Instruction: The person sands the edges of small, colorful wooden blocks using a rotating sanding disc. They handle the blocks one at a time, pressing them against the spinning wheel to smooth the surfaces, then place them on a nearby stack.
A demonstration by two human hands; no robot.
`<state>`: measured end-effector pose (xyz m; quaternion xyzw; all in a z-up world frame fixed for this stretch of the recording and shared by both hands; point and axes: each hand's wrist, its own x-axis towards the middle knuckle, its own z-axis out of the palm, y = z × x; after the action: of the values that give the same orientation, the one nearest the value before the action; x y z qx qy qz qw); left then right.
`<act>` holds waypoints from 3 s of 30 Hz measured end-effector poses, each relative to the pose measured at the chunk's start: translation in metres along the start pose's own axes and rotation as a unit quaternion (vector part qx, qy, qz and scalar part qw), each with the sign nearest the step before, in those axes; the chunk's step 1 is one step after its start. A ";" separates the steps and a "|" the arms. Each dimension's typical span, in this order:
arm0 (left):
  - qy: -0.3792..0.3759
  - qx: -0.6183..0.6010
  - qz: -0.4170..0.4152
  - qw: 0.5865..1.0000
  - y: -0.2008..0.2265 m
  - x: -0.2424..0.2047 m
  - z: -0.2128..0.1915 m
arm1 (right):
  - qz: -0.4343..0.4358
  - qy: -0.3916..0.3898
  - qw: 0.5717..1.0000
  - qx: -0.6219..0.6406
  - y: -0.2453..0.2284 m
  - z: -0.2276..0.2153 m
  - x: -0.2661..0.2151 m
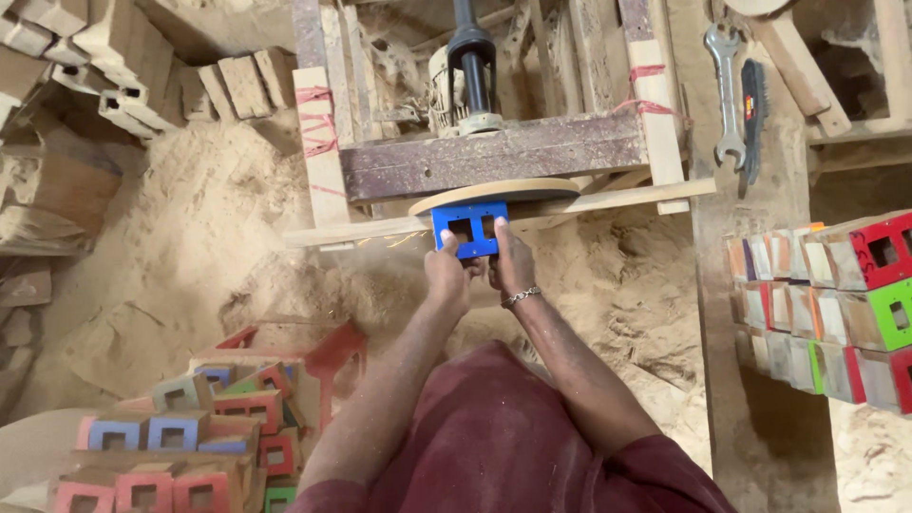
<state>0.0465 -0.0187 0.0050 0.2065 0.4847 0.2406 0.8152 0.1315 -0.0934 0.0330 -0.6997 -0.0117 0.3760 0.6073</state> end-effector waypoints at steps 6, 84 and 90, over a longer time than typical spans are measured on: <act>0.056 0.028 -0.016 0.998 -0.016 -0.007 0.037 | 0.041 0.019 0.997 0.063 -0.007 -0.029 0.007; -0.323 0.381 0.197 0.844 -0.078 -0.120 0.008 | -0.380 -0.106 0.816 -0.422 -0.042 -0.218 -0.110; -0.337 0.329 -0.018 0.882 -0.101 -0.150 0.010 | -0.155 -0.076 0.900 -0.400 -0.041 -0.217 -0.146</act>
<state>0.0128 -0.1898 0.0554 0.5226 0.2355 -0.0316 0.8188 0.1625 -0.3344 0.1385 -0.8424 -0.3154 0.2932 0.3239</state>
